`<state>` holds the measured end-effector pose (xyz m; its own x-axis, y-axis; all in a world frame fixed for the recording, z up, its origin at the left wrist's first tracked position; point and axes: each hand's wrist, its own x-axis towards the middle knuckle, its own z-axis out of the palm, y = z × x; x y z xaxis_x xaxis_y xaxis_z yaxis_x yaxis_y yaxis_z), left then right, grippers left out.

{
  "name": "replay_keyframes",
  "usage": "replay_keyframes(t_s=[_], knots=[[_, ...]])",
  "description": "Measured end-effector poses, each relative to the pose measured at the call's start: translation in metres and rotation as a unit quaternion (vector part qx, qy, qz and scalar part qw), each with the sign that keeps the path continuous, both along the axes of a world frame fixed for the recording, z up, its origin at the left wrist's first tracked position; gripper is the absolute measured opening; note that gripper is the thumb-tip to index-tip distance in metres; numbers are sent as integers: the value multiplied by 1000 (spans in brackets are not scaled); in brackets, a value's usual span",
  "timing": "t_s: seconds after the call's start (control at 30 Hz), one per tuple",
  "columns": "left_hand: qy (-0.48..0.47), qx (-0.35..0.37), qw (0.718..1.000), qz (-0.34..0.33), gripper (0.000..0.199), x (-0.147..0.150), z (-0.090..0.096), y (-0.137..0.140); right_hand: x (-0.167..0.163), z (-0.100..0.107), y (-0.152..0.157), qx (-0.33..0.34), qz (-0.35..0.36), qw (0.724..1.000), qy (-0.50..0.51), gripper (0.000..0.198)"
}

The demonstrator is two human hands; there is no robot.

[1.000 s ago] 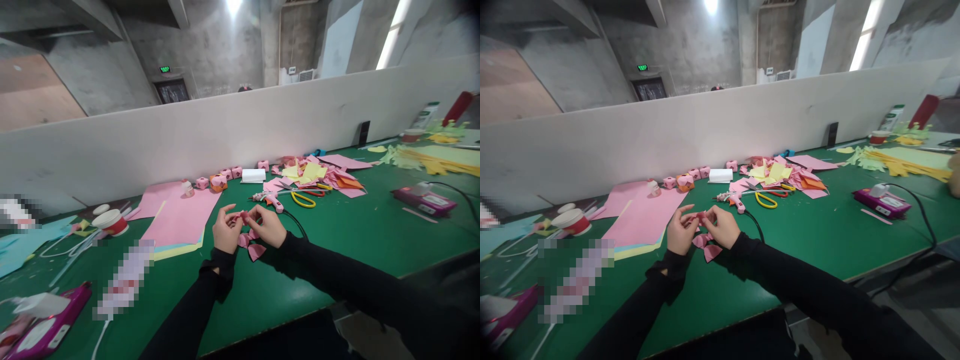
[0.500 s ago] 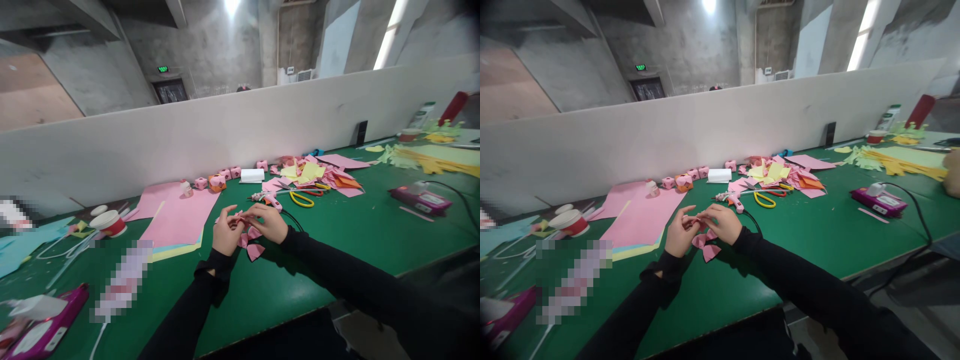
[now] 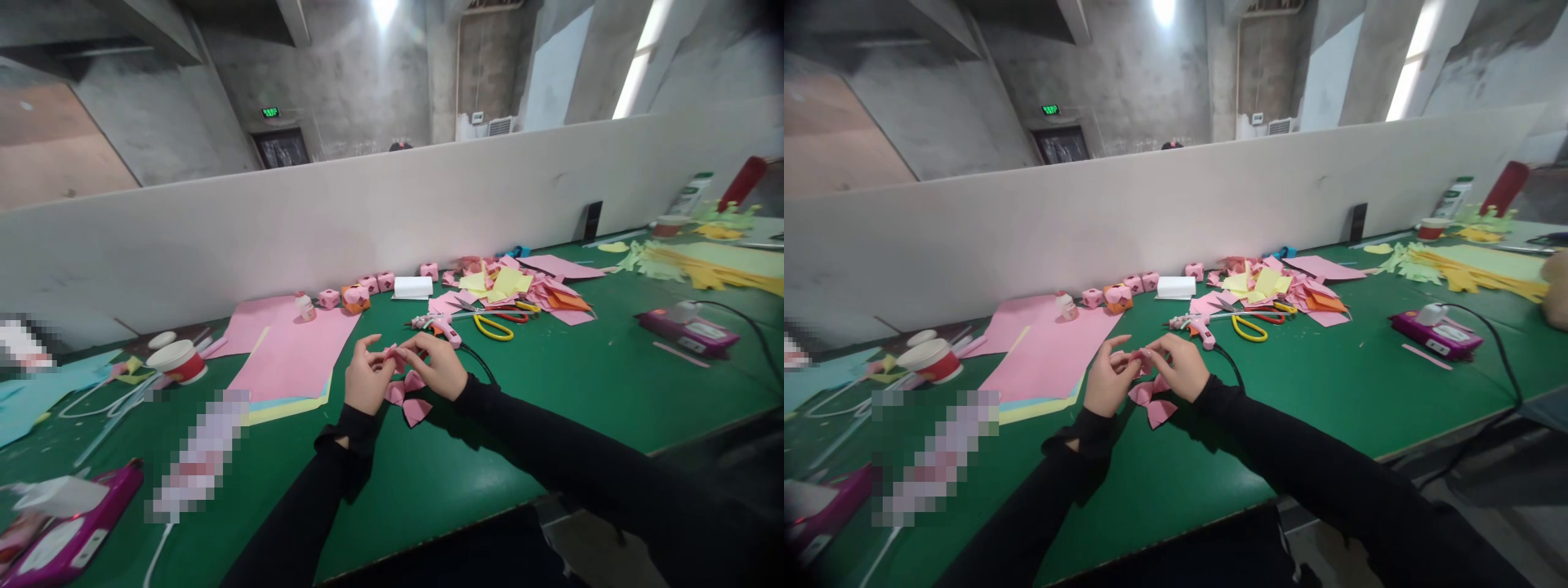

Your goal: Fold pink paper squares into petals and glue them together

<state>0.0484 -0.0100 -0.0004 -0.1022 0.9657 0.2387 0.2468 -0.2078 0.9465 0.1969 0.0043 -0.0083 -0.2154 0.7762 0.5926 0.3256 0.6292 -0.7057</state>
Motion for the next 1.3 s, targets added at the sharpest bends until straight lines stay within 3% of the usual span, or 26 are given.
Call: replay_keyframes(t_s=[0.23, 0.5, 0.7, 0.77, 0.87, 1.03, 1.2, 1.3], knots=[[47, 16, 998, 27, 41, 0, 2, -2, 1, -6, 5, -13, -27, 999, -36, 20], [73, 25, 996, 37, 32, 2, 3, -3, -4, -11, 6, -64, -33, 997, -4, 25], [48, 5, 998, 35, 31, -3, 3, 0, 16, 5, 20, -41, -69, 995, -64, 35], [59, -7, 997, 44, 31, -6, 5, 2, 33, 12, 30, -34, -155, 983, -95, 39], [108, -8, 991, 75, 25, -11, 7, 4, 56, 12, 45, -39, -270, 938, -213, 42], [182, 16, 978, 101, 12, -16, 7, 8, 63, -6, 53, -108, -265, 867, -409, 60], [207, 17, 972, 107, 13, -16, 8, 7, 53, -15, 57, -140, -283, 863, -394, 56], [174, 5, 979, 104, 13, -18, 8, 9, 53, -17, 61, -160, -286, 868, -373, 50]])
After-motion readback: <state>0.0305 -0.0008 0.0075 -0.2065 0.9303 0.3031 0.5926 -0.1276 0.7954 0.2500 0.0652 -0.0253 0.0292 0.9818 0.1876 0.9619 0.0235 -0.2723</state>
